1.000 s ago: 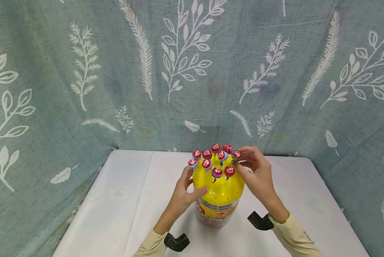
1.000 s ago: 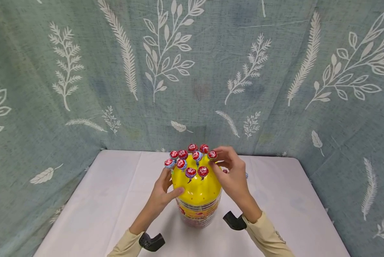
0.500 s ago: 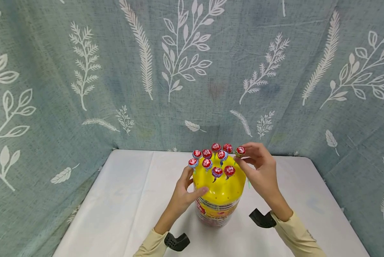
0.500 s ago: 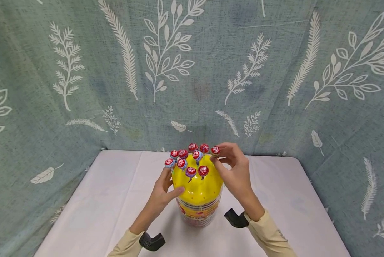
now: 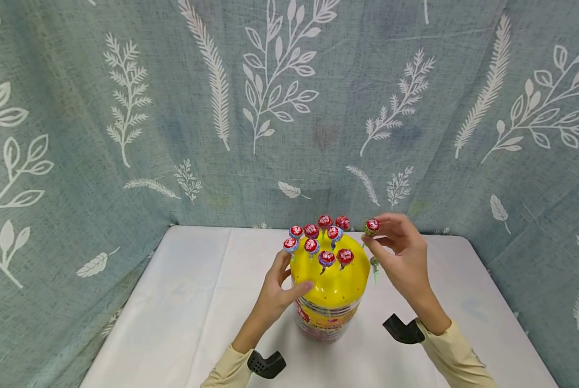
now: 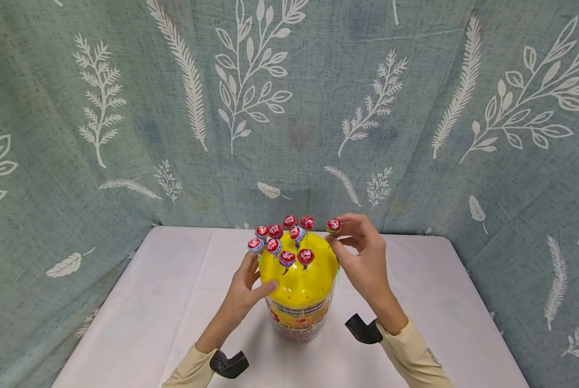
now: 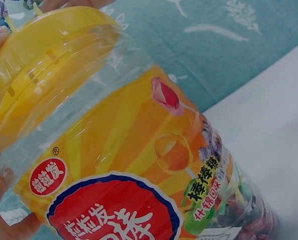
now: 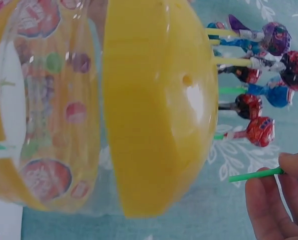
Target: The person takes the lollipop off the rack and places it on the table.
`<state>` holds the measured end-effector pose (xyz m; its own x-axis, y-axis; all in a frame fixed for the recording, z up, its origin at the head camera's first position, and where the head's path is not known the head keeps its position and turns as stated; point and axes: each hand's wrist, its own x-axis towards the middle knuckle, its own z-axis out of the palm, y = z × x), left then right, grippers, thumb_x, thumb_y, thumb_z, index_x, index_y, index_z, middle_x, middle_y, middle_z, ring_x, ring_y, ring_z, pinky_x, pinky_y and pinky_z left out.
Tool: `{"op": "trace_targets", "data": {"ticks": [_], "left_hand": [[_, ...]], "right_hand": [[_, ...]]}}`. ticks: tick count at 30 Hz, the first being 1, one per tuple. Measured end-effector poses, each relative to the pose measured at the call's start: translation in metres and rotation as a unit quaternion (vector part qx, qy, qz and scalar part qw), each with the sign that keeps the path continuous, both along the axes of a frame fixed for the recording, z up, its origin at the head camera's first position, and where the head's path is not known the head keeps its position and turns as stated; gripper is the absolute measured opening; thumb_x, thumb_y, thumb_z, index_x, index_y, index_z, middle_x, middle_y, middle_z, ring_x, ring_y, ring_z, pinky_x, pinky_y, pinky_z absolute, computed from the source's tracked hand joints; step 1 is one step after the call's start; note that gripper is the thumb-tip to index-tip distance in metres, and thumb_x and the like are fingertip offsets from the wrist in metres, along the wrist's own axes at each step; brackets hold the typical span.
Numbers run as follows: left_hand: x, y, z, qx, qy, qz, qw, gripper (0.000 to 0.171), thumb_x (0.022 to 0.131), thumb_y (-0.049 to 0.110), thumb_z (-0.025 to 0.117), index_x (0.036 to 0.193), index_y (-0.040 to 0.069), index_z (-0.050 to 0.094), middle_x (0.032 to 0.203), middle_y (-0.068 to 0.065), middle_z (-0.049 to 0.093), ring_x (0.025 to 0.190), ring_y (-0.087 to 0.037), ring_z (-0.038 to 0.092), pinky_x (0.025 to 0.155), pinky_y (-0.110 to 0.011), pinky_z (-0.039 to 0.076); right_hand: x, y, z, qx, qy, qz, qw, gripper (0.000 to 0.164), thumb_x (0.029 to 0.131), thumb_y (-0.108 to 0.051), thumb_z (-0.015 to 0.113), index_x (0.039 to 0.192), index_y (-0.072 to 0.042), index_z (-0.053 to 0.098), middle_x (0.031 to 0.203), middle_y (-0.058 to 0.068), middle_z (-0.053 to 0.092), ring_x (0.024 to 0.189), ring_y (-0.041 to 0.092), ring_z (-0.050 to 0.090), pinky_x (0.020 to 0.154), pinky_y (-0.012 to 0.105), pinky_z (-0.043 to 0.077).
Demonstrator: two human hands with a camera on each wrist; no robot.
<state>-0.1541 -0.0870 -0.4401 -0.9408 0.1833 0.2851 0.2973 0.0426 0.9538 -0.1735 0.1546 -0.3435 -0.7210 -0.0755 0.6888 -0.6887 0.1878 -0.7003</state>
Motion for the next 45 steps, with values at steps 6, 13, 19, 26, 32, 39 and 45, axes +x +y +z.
{"op": "trace_targets", "data": {"ticks": [6, 13, 19, 26, 32, 39, 45], "left_hand": [[0.0, 0.0, 0.0, 0.0, 0.002, 0.002, 1.0, 0.07, 0.083, 0.03, 0.071, 0.142, 0.028, 0.033, 0.145, 0.009, 0.038, 0.136, -0.015, 0.03, 0.105, -0.051, 0.029], [0.0, 0.0, -0.001, 0.0, 0.004, 0.004, 1.0, 0.07, 0.083, 0.03, 0.071, 0.142, 0.029, 0.034, 0.146, 0.009, 0.038, 0.137, -0.015, 0.03, 0.104, -0.051, 0.03], [-0.001, -0.001, -0.001, 0.003, 0.005, 0.001, 1.0, 0.07, 0.083, 0.029, 0.071, 0.142, 0.029, 0.034, 0.145, 0.008, 0.039, 0.135, -0.015, 0.032, 0.104, -0.051, 0.03], [-0.001, -0.001, 0.002, 0.006, -0.007, -0.004, 1.0, 0.069, 0.083, 0.028, 0.071, 0.141, 0.027, 0.035, 0.144, 0.006, 0.04, 0.134, -0.017, 0.033, 0.105, -0.051, 0.029], [0.0, -0.001, 0.008, -0.006, -0.025, -0.007, 0.9996, 0.069, 0.082, 0.03, 0.07, 0.141, 0.026, 0.034, 0.144, 0.005, 0.039, 0.135, -0.018, 0.029, 0.107, -0.052, 0.026], [0.001, 0.002, 0.014, -0.024, -0.04, -0.006, 0.9989, 0.074, 0.081, 0.032, 0.069, 0.144, 0.026, 0.03, 0.146, 0.006, 0.037, 0.138, -0.021, 0.024, 0.107, -0.054, 0.024], [0.002, 0.002, 0.016, -0.022, -0.051, 0.004, 0.9985, 0.077, 0.081, 0.036, 0.071, 0.145, 0.029, 0.028, 0.144, 0.006, 0.038, 0.135, -0.02, 0.028, 0.106, -0.053, 0.027]], "right_hand": [[-0.001, 0.011, -0.004, -0.004, -0.018, -0.012, 1.0, 0.041, 0.075, 0.017, 0.068, 0.112, 0.005, 0.056, 0.094, 0.017, 0.064, 0.083, 0.016, 0.065, 0.072, 0.023, 0.054], [-0.003, 0.023, -0.009, 0.006, -0.026, -0.032, 0.999, 0.041, 0.075, 0.017, 0.069, 0.112, 0.005, 0.055, 0.093, 0.015, 0.064, 0.08, 0.015, 0.064, 0.07, 0.021, 0.053], [0.003, 0.025, -0.001, 0.022, -0.032, -0.052, 0.998, 0.041, 0.074, 0.02, 0.067, 0.111, 0.01, 0.054, 0.092, 0.023, 0.063, 0.078, 0.018, 0.064, 0.069, 0.02, 0.053], [0.003, 0.032, -0.005, 0.036, -0.061, -0.069, 0.995, 0.039, 0.075, 0.017, 0.069, 0.11, 0.01, 0.054, 0.093, 0.023, 0.062, 0.077, 0.019, 0.064, 0.069, 0.02, 0.053], [0.002, 0.041, -0.013, 0.051, -0.085, -0.093, 0.991, 0.037, 0.076, 0.014, 0.069, 0.11, 0.008, 0.055, 0.094, 0.02, 0.063, 0.078, 0.019, 0.064, 0.068, 0.019, 0.053], [-0.002, 0.05, -0.026, 0.057, -0.122, -0.119, 0.984, 0.036, 0.078, 0.013, 0.068, 0.11, 0.008, 0.054, 0.093, 0.025, 0.063, 0.076, 0.013, 0.063, 0.064, 0.017, 0.052], [-0.017, 0.067, -0.054, 0.059, -0.141, -0.129, 0.98, 0.038, 0.079, 0.007, 0.071, 0.114, 0.002, 0.056, 0.093, 0.02, 0.065, 0.077, 0.008, 0.063, 0.062, 0.016, 0.051]]}}
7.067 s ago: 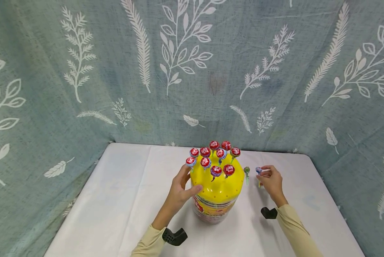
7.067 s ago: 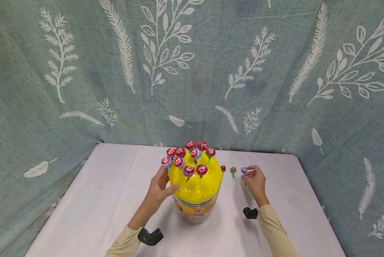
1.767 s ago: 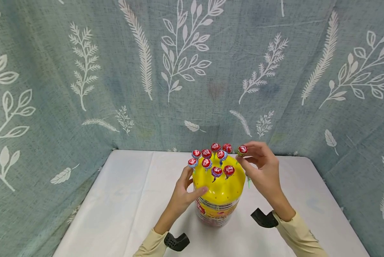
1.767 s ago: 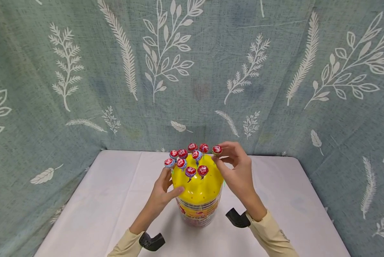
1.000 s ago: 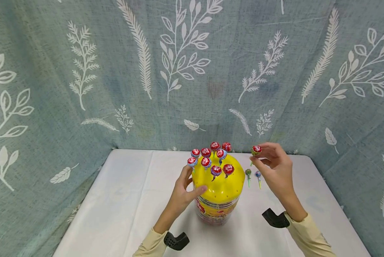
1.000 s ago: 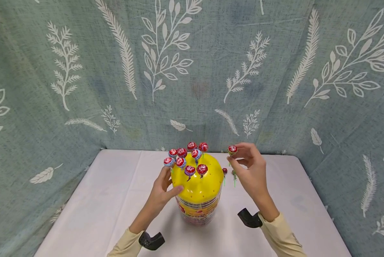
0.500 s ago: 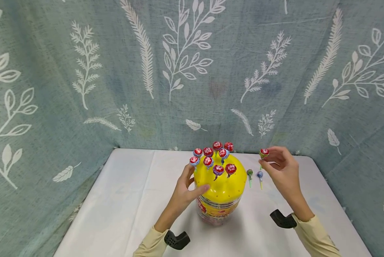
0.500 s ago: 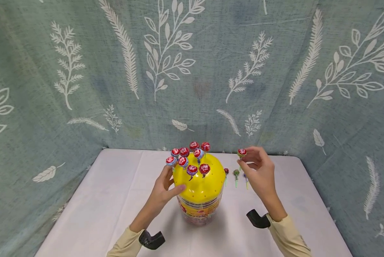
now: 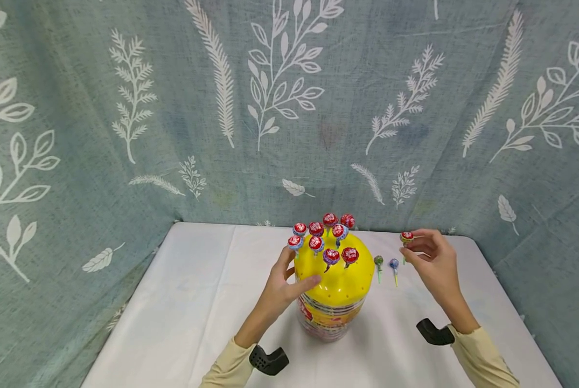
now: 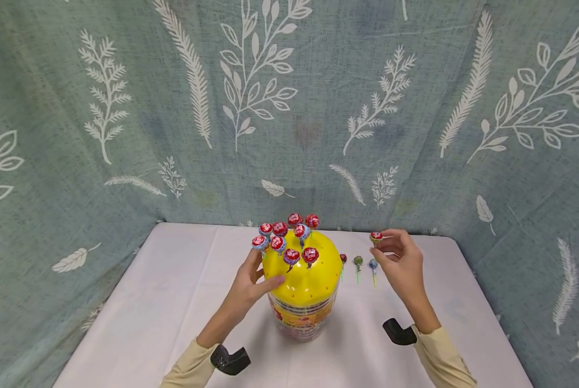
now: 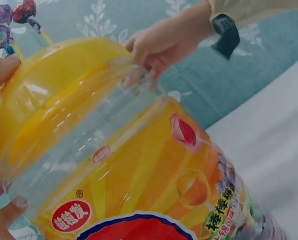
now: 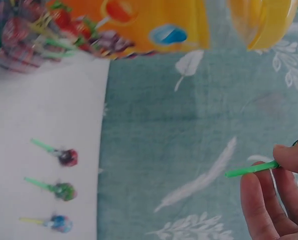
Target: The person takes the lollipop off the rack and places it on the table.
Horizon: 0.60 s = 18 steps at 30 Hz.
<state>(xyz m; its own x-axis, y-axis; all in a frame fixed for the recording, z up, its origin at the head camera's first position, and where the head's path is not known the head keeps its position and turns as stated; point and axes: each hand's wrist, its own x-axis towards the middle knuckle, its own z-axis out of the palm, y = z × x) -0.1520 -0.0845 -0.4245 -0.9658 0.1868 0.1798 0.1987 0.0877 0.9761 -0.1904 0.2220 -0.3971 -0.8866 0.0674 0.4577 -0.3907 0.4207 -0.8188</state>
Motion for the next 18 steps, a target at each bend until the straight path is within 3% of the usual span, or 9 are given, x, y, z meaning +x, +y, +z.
{"op": "trace_targets", "data": {"ticks": [10, 18], "left_hand": [[-0.003, 0.0, -0.004, -0.01, 0.011, 0.009, 0.9999, 0.07, 0.08, 0.038, 0.073, 0.139, 0.03, 0.036, 0.14, 0.006, 0.043, 0.129, -0.018, 0.037, 0.103, -0.05, 0.032], [-0.002, 0.0, -0.006, -0.009, 0.02, 0.01, 0.9997, 0.072, 0.081, 0.038, 0.072, 0.142, 0.031, 0.034, 0.141, 0.009, 0.042, 0.132, -0.017, 0.034, 0.103, -0.05, 0.032]], "right_hand": [[-0.015, 0.022, -0.028, 0.011, -0.037, -0.02, 0.999, 0.037, 0.081, 0.002, 0.071, 0.115, 0.002, 0.056, 0.092, 0.018, 0.064, 0.074, 0.003, 0.061, 0.06, 0.019, 0.052], [-0.025, 0.035, -0.046, 0.04, -0.086, -0.056, 0.994, 0.037, 0.082, -0.003, 0.071, 0.115, 0.0, 0.056, 0.091, 0.017, 0.064, 0.07, 0.0, 0.059, 0.057, 0.022, 0.053]]}}
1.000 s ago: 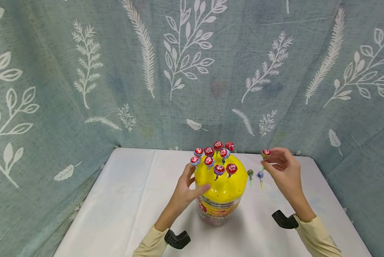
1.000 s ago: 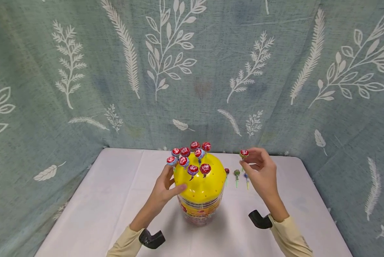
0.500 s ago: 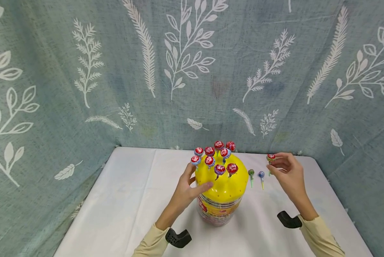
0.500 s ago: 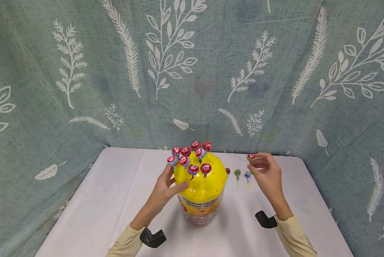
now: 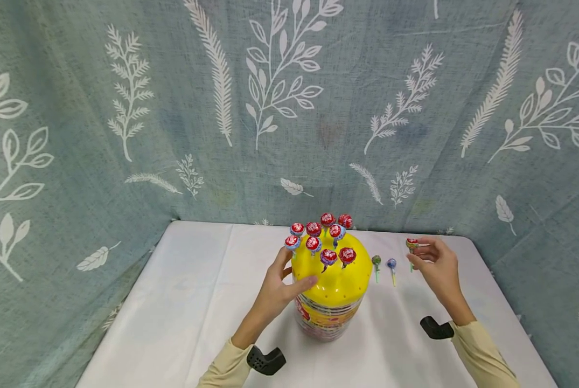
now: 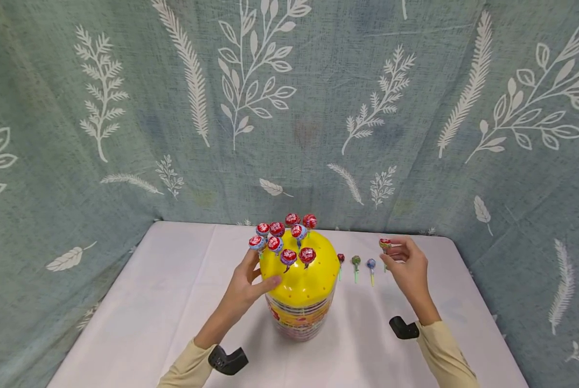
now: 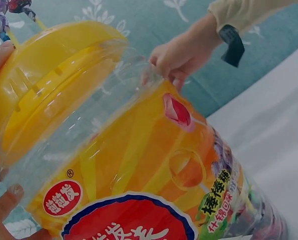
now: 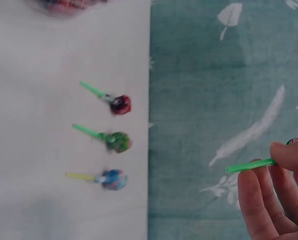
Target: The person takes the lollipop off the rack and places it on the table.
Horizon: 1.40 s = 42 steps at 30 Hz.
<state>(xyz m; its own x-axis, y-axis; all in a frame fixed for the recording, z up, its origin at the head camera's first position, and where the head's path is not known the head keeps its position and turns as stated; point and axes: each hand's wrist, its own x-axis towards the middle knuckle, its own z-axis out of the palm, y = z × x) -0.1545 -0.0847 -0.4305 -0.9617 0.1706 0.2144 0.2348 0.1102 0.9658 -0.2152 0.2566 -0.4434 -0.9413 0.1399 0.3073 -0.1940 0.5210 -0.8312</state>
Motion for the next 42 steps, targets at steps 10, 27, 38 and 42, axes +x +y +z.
{"op": "trace_targets", "data": {"ticks": [10, 27, 38, 42], "left_hand": [[0.002, -0.001, -0.002, 0.004, 0.003, 0.004, 1.0, 0.07, 0.082, 0.035, 0.071, 0.141, 0.029, 0.035, 0.141, 0.007, 0.043, 0.133, -0.018, 0.033, 0.105, -0.052, 0.03], [0.004, -0.001, -0.002, 0.001, 0.0, 0.007, 1.0, 0.066, 0.082, 0.036, 0.071, 0.139, 0.028, 0.038, 0.141, 0.008, 0.044, 0.132, -0.017, 0.034, 0.105, -0.05, 0.03], [0.005, -0.001, -0.002, 0.003, 0.004, 0.012, 0.9999, 0.067, 0.082, 0.037, 0.071, 0.139, 0.029, 0.038, 0.141, 0.009, 0.043, 0.132, -0.016, 0.034, 0.104, -0.051, 0.031], [0.004, -0.001, -0.003, 0.002, 0.003, 0.013, 0.9999, 0.066, 0.082, 0.038, 0.071, 0.139, 0.03, 0.038, 0.142, 0.009, 0.042, 0.133, -0.016, 0.033, 0.104, -0.05, 0.031]], "right_hand": [[-0.055, 0.057, -0.101, -0.01, -0.005, -0.008, 1.0, 0.042, 0.081, -0.028, 0.075, 0.116, -0.013, 0.058, 0.089, 0.007, 0.066, 0.07, 0.014, 0.066, 0.05, 0.029, 0.053], [-0.072, 0.068, -0.143, 0.001, -0.062, -0.045, 0.997, 0.039, 0.076, -0.01, 0.077, 0.109, -0.001, 0.058, 0.079, 0.011, 0.065, 0.056, 0.012, 0.062, 0.037, 0.024, 0.045], [-0.048, 0.04, -0.103, 0.014, -0.139, -0.074, 0.987, 0.037, 0.079, -0.002, 0.07, 0.111, 0.011, 0.057, 0.083, 0.022, 0.065, 0.053, 0.017, 0.059, 0.044, 0.027, 0.048], [-0.048, 0.036, -0.099, 0.029, -0.162, -0.077, 0.983, 0.037, 0.08, -0.001, 0.069, 0.113, 0.011, 0.057, 0.087, 0.023, 0.065, 0.056, 0.014, 0.058, 0.047, 0.027, 0.048]]}}
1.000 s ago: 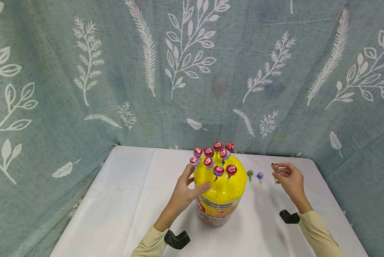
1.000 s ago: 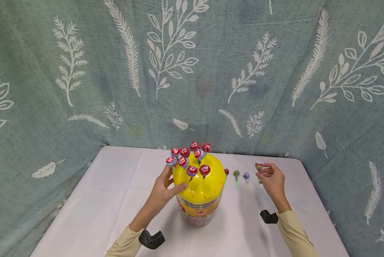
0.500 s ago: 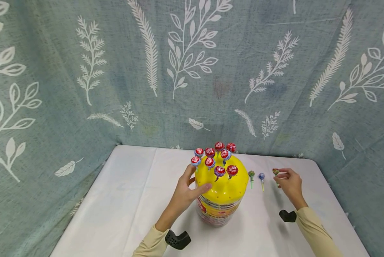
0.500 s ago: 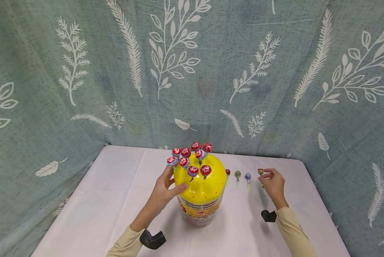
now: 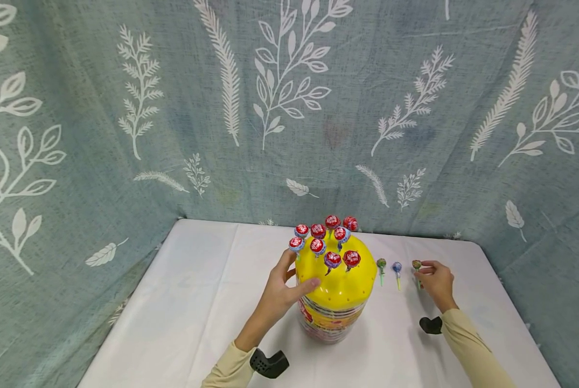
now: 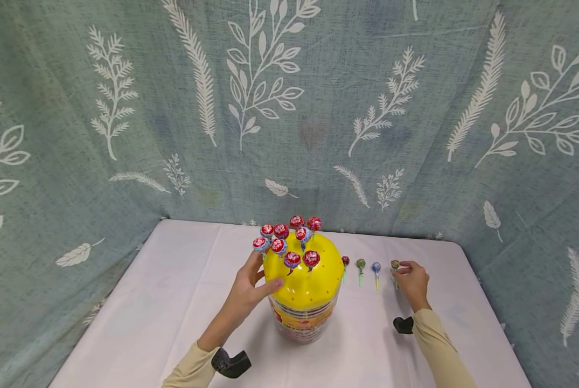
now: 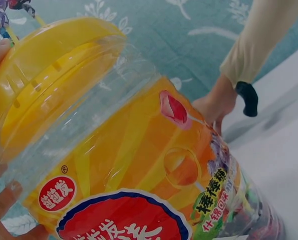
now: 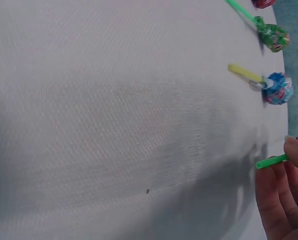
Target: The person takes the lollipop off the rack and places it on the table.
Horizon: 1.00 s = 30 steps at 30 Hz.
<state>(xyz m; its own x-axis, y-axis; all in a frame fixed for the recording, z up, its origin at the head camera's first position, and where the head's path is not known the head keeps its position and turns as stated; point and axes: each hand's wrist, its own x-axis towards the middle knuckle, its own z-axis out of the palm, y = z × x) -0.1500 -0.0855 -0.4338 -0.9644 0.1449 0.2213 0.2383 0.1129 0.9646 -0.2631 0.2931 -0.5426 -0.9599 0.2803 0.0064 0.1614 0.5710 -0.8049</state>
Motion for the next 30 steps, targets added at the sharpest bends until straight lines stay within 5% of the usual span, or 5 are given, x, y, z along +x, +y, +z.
{"op": "trace_targets", "data": {"ticks": [15, 22, 30], "left_hand": [[0.0, 0.0, -0.001, 0.007, 0.005, -0.001, 1.0, 0.066, 0.082, 0.036, 0.071, 0.139, 0.03, 0.039, 0.141, 0.01, 0.043, 0.132, -0.015, 0.033, 0.104, -0.049, 0.031], [0.001, -0.001, -0.002, 0.009, 0.011, -0.003, 0.9999, 0.066, 0.083, 0.035, 0.071, 0.14, 0.03, 0.038, 0.142, 0.009, 0.043, 0.132, -0.015, 0.034, 0.104, -0.049, 0.031], [-0.001, -0.003, -0.002, 0.002, 0.018, -0.006, 0.9998, 0.068, 0.083, 0.036, 0.07, 0.142, 0.03, 0.036, 0.142, 0.008, 0.042, 0.131, -0.015, 0.035, 0.102, -0.048, 0.032]], "right_hand": [[-0.005, -0.002, -0.016, 0.064, 0.016, -0.011, 0.998, 0.028, 0.077, 0.0, 0.069, 0.103, 0.011, 0.062, 0.082, 0.021, 0.065, 0.074, 0.032, 0.06, 0.048, 0.022, 0.042], [-0.003, -0.003, -0.016, 0.082, 0.004, -0.007, 0.997, 0.027, 0.079, -0.001, 0.067, 0.103, 0.011, 0.062, 0.085, 0.024, 0.066, 0.086, 0.036, 0.056, 0.056, 0.026, 0.041], [0.001, -0.002, -0.004, 0.097, -0.007, 0.012, 0.995, 0.028, 0.079, -0.003, 0.065, 0.103, 0.013, 0.061, 0.084, 0.023, 0.065, 0.081, 0.035, 0.056, 0.063, 0.035, 0.043]]}}
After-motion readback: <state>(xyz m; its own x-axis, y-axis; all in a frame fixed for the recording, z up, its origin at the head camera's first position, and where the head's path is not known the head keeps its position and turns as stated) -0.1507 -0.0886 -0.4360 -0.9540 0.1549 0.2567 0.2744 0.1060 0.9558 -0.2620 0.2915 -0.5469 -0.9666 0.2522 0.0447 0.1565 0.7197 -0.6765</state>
